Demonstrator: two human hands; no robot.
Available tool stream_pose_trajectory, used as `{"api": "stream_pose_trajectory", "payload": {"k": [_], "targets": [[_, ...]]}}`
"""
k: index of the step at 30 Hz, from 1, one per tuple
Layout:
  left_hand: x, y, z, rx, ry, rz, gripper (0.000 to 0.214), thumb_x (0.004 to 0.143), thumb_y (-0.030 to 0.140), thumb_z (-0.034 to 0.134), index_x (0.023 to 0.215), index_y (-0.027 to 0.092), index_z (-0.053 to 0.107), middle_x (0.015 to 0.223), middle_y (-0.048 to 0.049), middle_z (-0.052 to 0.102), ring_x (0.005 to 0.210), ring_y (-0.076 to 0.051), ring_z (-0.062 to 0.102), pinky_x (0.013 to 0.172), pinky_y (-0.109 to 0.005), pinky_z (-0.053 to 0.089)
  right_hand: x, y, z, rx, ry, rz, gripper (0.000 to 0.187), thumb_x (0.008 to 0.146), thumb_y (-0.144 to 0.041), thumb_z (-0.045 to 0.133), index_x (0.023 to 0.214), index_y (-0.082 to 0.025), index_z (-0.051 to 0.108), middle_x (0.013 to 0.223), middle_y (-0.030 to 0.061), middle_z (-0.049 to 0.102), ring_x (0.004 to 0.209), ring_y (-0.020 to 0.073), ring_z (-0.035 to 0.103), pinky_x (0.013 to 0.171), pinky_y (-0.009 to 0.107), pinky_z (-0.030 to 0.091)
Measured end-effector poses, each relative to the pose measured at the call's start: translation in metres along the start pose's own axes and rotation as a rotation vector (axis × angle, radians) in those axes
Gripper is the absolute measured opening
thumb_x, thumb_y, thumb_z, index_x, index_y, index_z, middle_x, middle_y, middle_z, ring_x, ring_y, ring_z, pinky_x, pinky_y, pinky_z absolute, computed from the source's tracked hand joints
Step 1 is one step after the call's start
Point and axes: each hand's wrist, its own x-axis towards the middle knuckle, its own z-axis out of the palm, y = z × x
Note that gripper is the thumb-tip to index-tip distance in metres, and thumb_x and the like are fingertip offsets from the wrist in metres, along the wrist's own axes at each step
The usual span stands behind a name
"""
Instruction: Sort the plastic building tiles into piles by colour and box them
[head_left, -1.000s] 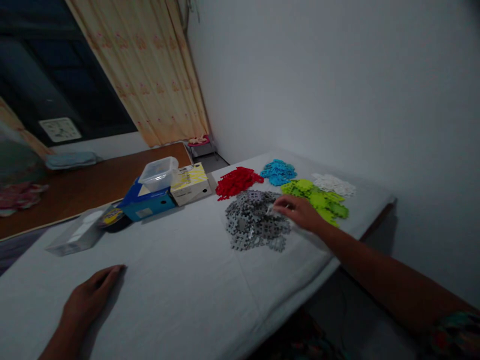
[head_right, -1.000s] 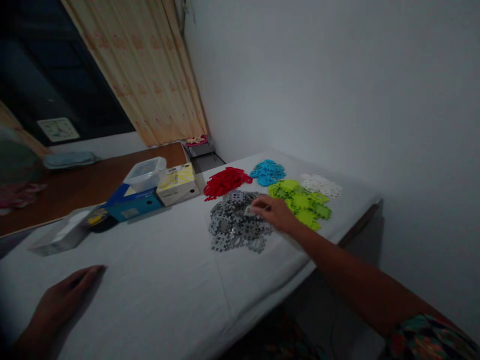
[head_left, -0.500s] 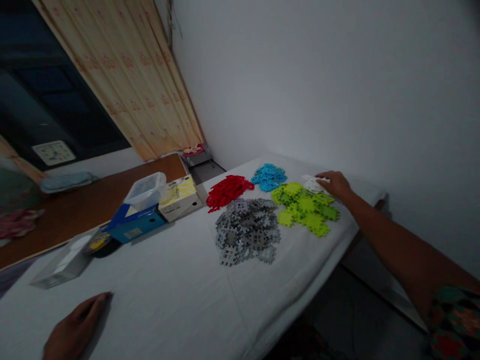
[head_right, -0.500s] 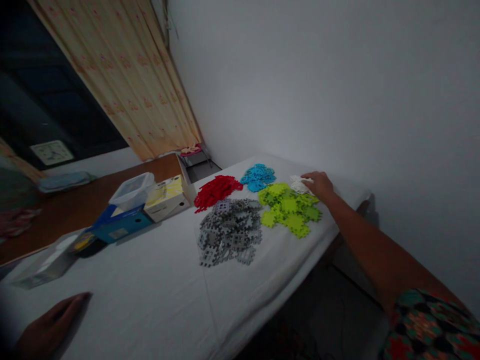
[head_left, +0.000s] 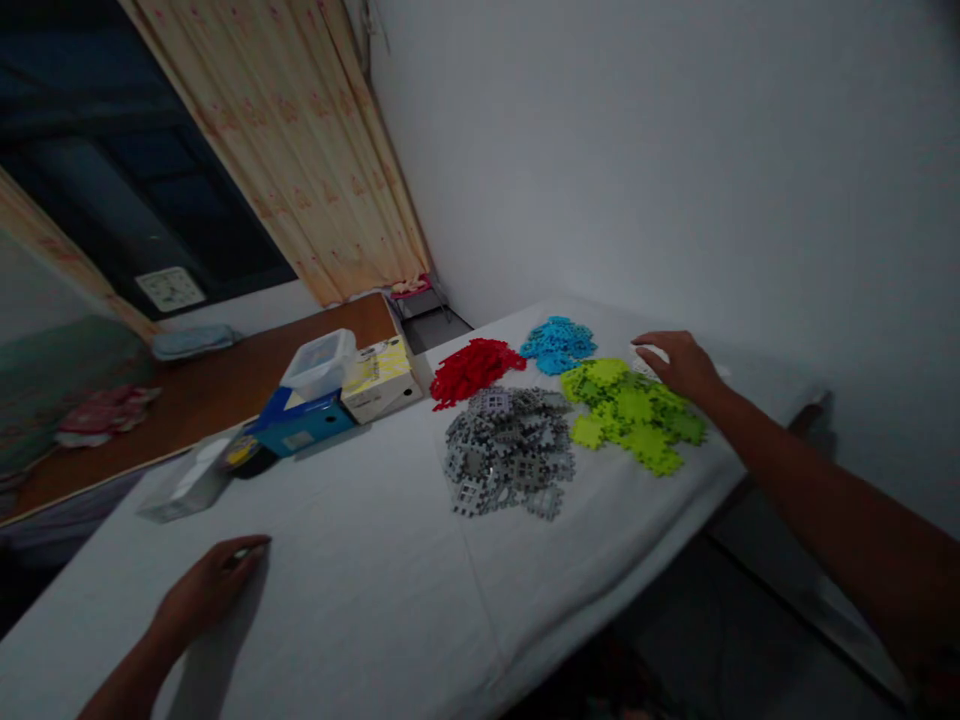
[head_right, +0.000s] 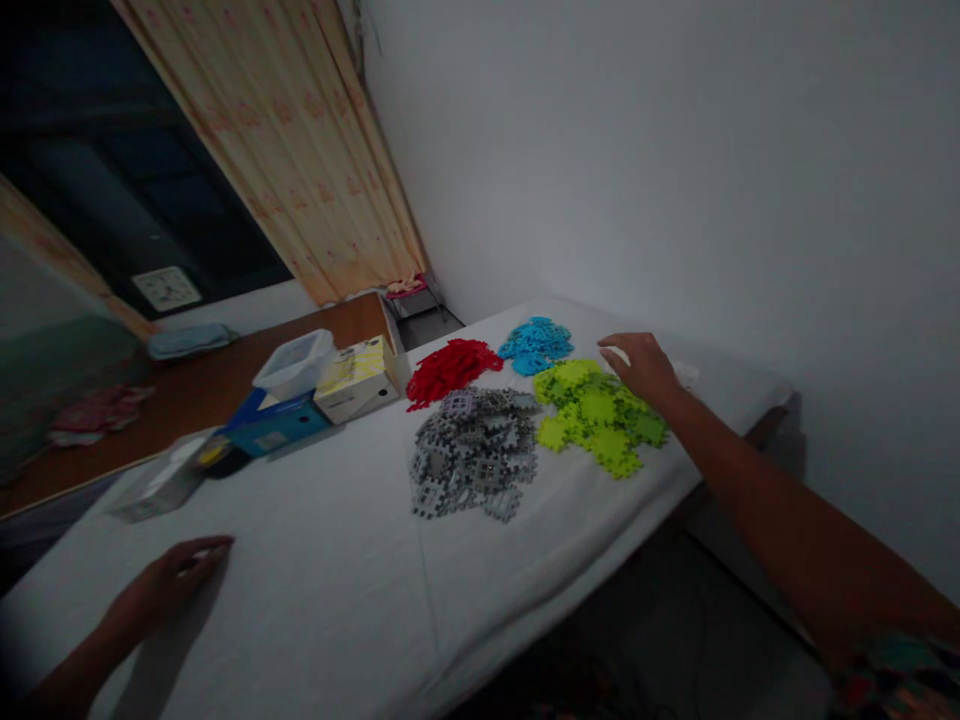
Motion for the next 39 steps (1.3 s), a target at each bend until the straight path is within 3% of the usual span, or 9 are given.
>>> {"api": "stream_pose_trajectory", "payload": {"k": [3,7,10,13,16,20,25,31,39], "targets": [[0.003,0.026,0.009,-0.114,-0.146,0.079,0.045,0.065,0.055,0.062,0.097,0.026,0.075,0.111,-0.0053,0.075,0.094,-0.028,0.071,0.080,-0.034,0.057,-0.038,-0.074,-0.004,0.214,-0.311,-0.120,0.032,0.092,-0.044,0.049,0.098,-0.021,0.070,0.097,0.0087,0.072,0.083,0.0209,0.065,0.076,0.033,0.050],[-0.007,0.092,0.034,-0.183,-0.241,0.256,0.043,0.075,0.055,0.055,0.100,0.025,0.073,0.113,-0.0044,0.073,0.108,-0.025,0.066,0.091,-0.031,0.054,-0.092,-0.141,0.015,0.280,-0.725,-0.301,0.020,0.084,-0.038,0.065,0.094,-0.022,0.066,0.093,0.0057,0.068,0.082,0.0195,0.063,0.074,0.030,0.047],[-0.018,0.139,0.047,-0.215,-0.297,0.437,0.037,0.084,0.045,0.050,0.102,0.023,0.073,0.112,-0.0060,0.073,0.107,-0.023,0.066,0.095,-0.032,0.050,-0.111,-0.156,0.032,0.279,-0.737,-0.334,0.016,0.083,-0.034,0.066,0.093,-0.022,0.065,0.097,0.0063,0.066,0.092,0.0216,0.061,0.081,0.032,0.047],[-0.025,0.163,0.054,-0.218,-0.333,0.568,0.030,0.086,0.036,0.051,0.101,0.024,0.074,0.110,-0.0055,0.073,0.105,-0.022,0.064,0.097,-0.033,0.047,-0.114,-0.164,0.037,0.282,-0.679,-0.305,0.016,0.084,-0.036,0.064,0.093,-0.023,0.064,0.100,0.0068,0.065,0.089,0.0212,0.061,0.079,0.033,0.047],[-0.028,0.163,0.061,-0.273,-0.308,0.599,0.027,0.087,0.031,0.052,0.100,0.023,0.074,0.109,-0.0052,0.073,0.104,-0.021,0.063,0.097,-0.033,0.045,-0.111,-0.190,0.033,0.337,-0.665,-0.311,0.019,0.090,-0.042,0.058,0.088,-0.024,0.063,0.092,0.0060,0.065,0.075,0.0185,0.060,0.071,0.031,0.047],[-0.031,0.154,0.073,-0.398,-0.242,0.543,0.027,0.088,0.033,0.052,0.098,0.020,0.074,0.104,-0.0064,0.072,0.100,-0.019,0.063,0.096,-0.031,0.046,-0.109,-0.261,0.035,0.498,-0.781,-0.480,0.027,0.096,-0.041,0.048,0.086,-0.023,0.064,0.087,0.0054,0.065,0.077,0.0173,0.060,0.072,0.028,0.045],[-0.034,0.150,0.078,-0.478,-0.206,0.503,0.028,0.089,0.034,0.052,0.097,0.018,0.073,0.101,-0.0072,0.073,0.097,-0.019,0.064,0.093,-0.030,0.047,-0.114,-0.335,0.083,0.447,-0.935,-0.626,0.016,0.091,-0.029,0.055,0.092,-0.019,0.068,0.091,0.0063,0.068,0.079,0.0177,0.061,0.073,0.028,0.043],[-0.039,0.147,0.081,-0.444,-0.170,0.500,0.028,0.088,0.034,0.051,0.097,0.019,0.073,0.100,-0.0073,0.073,0.097,-0.020,0.063,0.092,-0.032,0.047,-0.134,-0.338,0.139,0.530,-0.840,-0.654,0.017,0.092,-0.027,0.051,0.092,-0.019,0.067,0.091,0.0054,0.068,0.083,0.0172,0.061,0.075,0.027,0.044],[-0.040,0.148,0.076,-0.476,-0.178,0.430,0.038,0.093,0.044,0.045,0.087,0.017,0.071,0.088,-0.0065,0.071,0.086,-0.018,0.063,0.082,-0.029,0.049,-0.135,-0.338,0.141,0.614,-0.871,-0.649,0.017,0.090,-0.027,0.052,0.090,-0.020,0.068,0.088,0.0044,0.068,0.080,0.0167,0.062,0.073,0.026,0.044]]}}
